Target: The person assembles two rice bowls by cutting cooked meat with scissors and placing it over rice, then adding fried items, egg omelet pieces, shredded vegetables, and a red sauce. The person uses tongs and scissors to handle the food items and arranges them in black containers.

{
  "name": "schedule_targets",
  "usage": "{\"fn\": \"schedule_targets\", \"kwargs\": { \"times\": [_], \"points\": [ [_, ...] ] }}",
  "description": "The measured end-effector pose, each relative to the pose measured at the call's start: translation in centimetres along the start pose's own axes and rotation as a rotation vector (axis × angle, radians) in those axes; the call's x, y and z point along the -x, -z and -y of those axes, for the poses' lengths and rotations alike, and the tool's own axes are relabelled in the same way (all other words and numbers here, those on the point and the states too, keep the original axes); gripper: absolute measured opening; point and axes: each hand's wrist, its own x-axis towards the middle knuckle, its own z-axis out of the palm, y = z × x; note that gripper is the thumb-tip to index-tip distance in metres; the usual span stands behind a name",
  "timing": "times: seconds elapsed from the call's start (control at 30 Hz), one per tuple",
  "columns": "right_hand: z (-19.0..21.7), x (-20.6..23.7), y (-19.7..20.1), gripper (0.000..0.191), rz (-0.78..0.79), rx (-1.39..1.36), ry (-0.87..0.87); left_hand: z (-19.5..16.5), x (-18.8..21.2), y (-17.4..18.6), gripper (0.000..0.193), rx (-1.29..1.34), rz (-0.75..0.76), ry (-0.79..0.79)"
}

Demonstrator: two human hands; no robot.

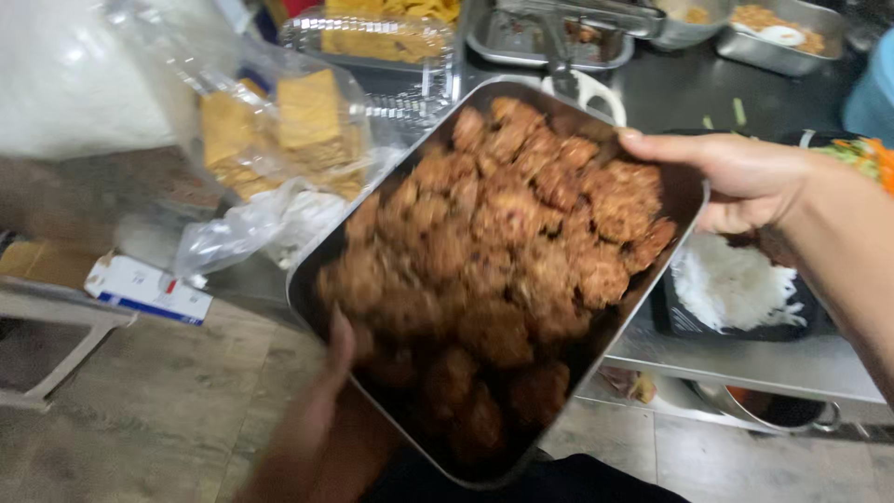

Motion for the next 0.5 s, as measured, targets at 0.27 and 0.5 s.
{"fn": "schedule_targets", "kwargs": {
  "times": [0.27, 0.5],
  "points": [
    [1.8, -7.9, -7.1, 0.075, -0.006, 0.448, -0.047, 5.4, 0.9, 0.7, 0.068, 0.114, -0.412, 0.145],
    [5.3, -7.1, -8.4, 0.068, -0.334, 1.300, 0.188, 5.9, -0.4, 1.1, 0.069, -0.045, -0.516, 0.353]
  ]
}}
